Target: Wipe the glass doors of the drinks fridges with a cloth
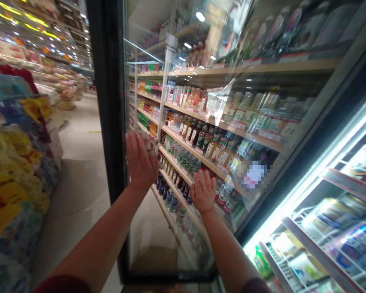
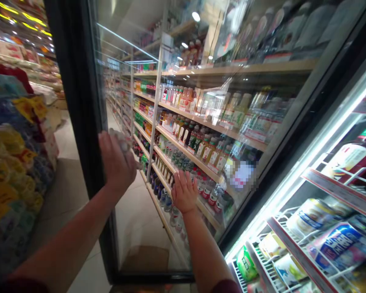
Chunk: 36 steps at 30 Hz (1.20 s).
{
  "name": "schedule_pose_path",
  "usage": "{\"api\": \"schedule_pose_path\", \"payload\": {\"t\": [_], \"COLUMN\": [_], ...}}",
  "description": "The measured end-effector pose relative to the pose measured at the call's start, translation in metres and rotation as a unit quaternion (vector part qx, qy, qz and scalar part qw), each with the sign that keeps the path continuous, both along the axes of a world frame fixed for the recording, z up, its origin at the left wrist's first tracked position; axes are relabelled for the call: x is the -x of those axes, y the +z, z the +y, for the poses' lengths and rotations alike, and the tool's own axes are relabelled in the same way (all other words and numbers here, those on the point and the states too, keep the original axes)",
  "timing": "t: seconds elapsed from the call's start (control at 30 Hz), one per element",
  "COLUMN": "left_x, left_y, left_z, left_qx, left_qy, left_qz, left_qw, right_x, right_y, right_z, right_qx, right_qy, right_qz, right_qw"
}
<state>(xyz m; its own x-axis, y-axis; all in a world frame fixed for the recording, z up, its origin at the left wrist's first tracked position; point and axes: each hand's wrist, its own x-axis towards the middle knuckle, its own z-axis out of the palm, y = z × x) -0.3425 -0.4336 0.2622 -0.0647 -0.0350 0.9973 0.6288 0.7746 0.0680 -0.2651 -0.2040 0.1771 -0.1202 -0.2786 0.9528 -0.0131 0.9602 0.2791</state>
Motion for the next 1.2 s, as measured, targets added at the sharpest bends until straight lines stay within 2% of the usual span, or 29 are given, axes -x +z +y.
{"api": "schedule_pose_path", "payload": {"t": [0.07,0.13,0.2,0.23,0.27,0.33,0.43,0.47,0.5,0.53,0.57,0.63,0.7,0.73,0.77,0.8,0.87,0.97,1.0,1.03,1.07,1.1,1.2], "left_x": [-0.012,-0.026,-0.034,-0.035,-0.033,-0.024,-0.009,-0.007,-0.007,-0.010,-0.014,-0.025,-0.035,-0.038,-0.039,-0.038,-0.033,-0.022,-0.021,-0.023,-0.026,-0.031,-0.049], "left_y": [-0.019,-0.056,-0.086,-0.090,-0.086,-0.056,0.006,0.017,0.021,0.016,0.003,-0.038,-0.076,-0.087,-0.089,-0.083,-0.052,0.006,0.017,0.019,0.013,0.000,-0.061], "left_z": [0.013,0.028,0.038,0.040,0.039,0.032,0.013,0.007,0.003,0.001,0.002,0.010,0.022,0.026,0.029,0.031,0.030,0.028,0.030,0.033,0.038,0.044,0.062], "left_qx": [0.003,0.037,0.135,0.168,0.190,0.185,0.106,0.084,0.070,0.062,0.062,0.074,0.139,0.175,0.204,0.222,0.214,0.120,0.088,0.066,0.060,0.069,0.180], "left_qy": [-0.004,-0.014,-0.019,-0.018,-0.013,0.003,0.025,0.028,0.031,0.033,0.035,0.036,0.014,-0.001,-0.012,-0.020,-0.023,-0.026,-0.026,-0.023,-0.019,-0.015,-0.030], "left_qz": [-0.019,-0.022,0.014,0.028,0.036,0.036,0.003,-0.008,-0.018,-0.022,-0.022,-0.011,-0.002,0.005,0.010,0.014,0.018,-0.007,-0.022,-0.037,-0.047,-0.053,-0.029], "left_qw": [1.000,0.999,0.991,0.985,0.981,0.982,0.994,0.996,0.997,0.997,0.997,0.997,0.990,0.984,0.979,0.975,0.976,0.992,0.996,0.997,0.997,0.996,0.983], "right_x": [0.000,0.000,0.000,0.000,-0.001,-0.004,-0.015,-0.019,-0.023,-0.025,-0.026,-0.025,-0.022,-0.021,-0.020,-0.020,-0.020,-0.020,-0.020,-0.020,-0.019,-0.019,-0.020], "right_y": [-0.001,-0.001,-0.001,0.000,0.001,0.003,0.001,-0.003,-0.009,-0.015,-0.023,-0.036,-0.044,-0.046,-0.047,-0.046,-0.044,-0.042,-0.042,-0.042,-0.043,-0.043,-0.044], "right_z": [0.000,-0.001,-0.002,-0.002,-0.002,0.003,0.021,0.029,0.037,0.045,0.052,0.062,0.065,0.065,0.065,0.064,0.063,0.062,0.062,0.062,0.061,0.061,0.061], "right_qx": [0.000,0.002,0.004,0.003,0.002,-0.007,-0.018,-0.009,0.005,0.020,0.030,0.035,0.033,0.033,0.032,0.031,0.032,0.038,0.040,0.042,0.043,0.044,0.048], "right_qy": [0.001,0.004,0.006,0.005,0.003,0.002,-0.012,-0.029,-0.050,-0.072,-0.091,-0.110,-0.112,-0.111,-0.109,-0.108,-0.104,-0.100,-0.099,-0.098,-0.097,-0.096,-0.095], "right_qz": [-0.003,-0.007,-0.011,-0.013,-0.014,-0.025,-0.060,-0.061,-0.056,-0.043,-0.029,-0.002,0.013,0.016,0.014,0.011,0.009,0.008,0.006,0.005,0.003,0.002,0.003], "right_qw": [1.000,1.000,1.000,1.000,1.000,1.000,0.998,0.998,0.997,0.996,0.995,0.993,0.993,0.993,0.993,0.994,0.994,0.994,0.994,0.994,0.994,0.994,0.994]}}
